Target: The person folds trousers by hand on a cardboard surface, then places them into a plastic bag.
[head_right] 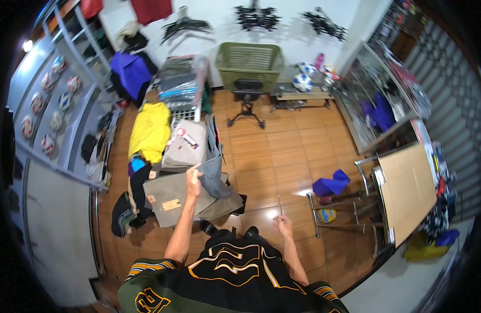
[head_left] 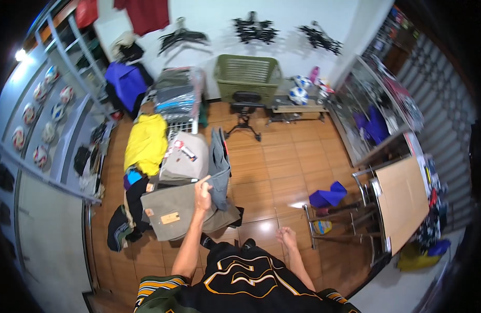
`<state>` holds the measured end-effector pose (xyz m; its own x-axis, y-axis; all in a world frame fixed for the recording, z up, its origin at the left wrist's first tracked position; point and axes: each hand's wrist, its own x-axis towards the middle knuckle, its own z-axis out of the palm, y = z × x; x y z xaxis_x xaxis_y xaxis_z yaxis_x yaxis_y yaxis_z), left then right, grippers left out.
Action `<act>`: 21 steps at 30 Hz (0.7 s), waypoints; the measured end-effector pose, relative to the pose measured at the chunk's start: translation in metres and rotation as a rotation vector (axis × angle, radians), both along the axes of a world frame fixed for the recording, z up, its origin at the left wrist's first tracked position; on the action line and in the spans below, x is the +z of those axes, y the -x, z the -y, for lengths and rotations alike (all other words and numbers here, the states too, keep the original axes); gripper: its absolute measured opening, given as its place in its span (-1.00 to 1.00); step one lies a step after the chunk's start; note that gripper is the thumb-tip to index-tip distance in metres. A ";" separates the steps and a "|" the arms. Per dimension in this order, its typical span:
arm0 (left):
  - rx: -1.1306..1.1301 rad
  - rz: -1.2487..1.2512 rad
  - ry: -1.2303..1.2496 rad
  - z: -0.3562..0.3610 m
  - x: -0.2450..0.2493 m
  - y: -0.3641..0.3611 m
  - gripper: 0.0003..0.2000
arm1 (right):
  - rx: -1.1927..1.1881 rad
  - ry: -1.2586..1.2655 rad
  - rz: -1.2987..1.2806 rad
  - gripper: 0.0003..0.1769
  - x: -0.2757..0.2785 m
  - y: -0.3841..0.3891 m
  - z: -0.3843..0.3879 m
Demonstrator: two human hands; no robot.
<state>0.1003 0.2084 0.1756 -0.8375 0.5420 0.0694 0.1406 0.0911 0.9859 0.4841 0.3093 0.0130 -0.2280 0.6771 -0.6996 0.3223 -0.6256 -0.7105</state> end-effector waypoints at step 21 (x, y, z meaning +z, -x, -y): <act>-1.289 0.266 -0.201 -0.225 0.184 -0.200 -0.80 | -0.504 -0.745 -0.287 -0.66 0.255 -0.172 -0.012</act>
